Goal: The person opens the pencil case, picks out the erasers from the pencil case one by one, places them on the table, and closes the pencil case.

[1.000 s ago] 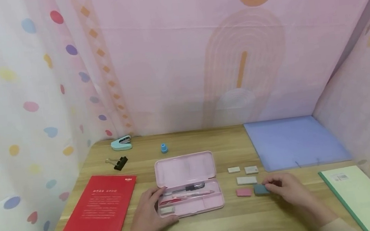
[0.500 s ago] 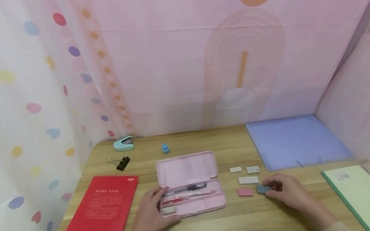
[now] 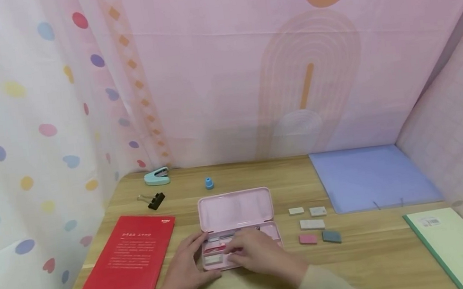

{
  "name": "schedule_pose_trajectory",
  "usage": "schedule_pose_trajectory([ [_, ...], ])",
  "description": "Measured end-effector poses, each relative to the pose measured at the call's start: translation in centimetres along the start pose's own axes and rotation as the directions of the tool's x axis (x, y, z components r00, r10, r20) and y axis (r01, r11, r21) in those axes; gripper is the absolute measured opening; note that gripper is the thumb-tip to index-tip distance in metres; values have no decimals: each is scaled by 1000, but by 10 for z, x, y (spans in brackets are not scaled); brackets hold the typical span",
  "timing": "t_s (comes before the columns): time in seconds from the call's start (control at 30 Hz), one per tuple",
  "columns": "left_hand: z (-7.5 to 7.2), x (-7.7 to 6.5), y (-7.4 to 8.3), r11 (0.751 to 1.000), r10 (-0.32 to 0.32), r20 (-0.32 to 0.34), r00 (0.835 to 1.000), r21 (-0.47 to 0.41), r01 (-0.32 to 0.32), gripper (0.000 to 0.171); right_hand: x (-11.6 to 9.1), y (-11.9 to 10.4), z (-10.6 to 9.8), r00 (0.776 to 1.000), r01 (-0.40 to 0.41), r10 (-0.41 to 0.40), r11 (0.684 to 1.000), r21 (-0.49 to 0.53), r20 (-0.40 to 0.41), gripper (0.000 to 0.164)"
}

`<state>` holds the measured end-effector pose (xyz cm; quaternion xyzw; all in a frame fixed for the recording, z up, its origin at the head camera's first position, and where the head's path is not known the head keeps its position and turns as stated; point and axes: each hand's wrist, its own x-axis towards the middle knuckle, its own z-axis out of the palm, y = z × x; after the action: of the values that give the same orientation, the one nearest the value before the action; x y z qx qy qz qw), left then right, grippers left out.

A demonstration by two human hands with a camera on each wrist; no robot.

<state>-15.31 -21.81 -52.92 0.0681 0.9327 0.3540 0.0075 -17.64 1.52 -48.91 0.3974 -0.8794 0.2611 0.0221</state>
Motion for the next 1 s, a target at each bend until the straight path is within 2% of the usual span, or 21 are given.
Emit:
schedule_pose_trajectory([
  [0.17, 0, -1, 1, 1000, -13, 20, 1000, -24, 13, 100, 23, -6, 14, 994, 75, -66, 991, -109, 90, 13],
  [0.33, -1, 0, 2, 1000, -25, 8, 1000, -9, 25, 99, 33, -3, 17, 989, 106, -85, 979, -173, 125, 16],
  [0.53, -2, 0, 0, 999, -34, 6, 999, -3, 34, 98, 42, 0, 17, 974, 90, -68, 992, -90, 215, 12],
  [0.7, -2, 0, -1, 999, -40, 10, 999, -9, 41, 101, 41, 4, 11, 961, 63, -52, 997, -33, 272, 8],
  [0.8, -2, 0, -2, 999, -36, 4, 999, 1, 36, 102, 33, 8, 1, 970, 50, -48, 999, -4, 239, 8],
  [0.87, -2, 0, -1, 999, -31, 2, 1000, 9, 31, 103, 20, 13, -10, 981, 40, -40, 999, 6, 188, 8],
  [1.0, -2, 2, 1, 999, -27, 2, 1000, 22, 27, 105, -29, 33, -39, 998, -12, 8, 998, 62, 66, 12],
])
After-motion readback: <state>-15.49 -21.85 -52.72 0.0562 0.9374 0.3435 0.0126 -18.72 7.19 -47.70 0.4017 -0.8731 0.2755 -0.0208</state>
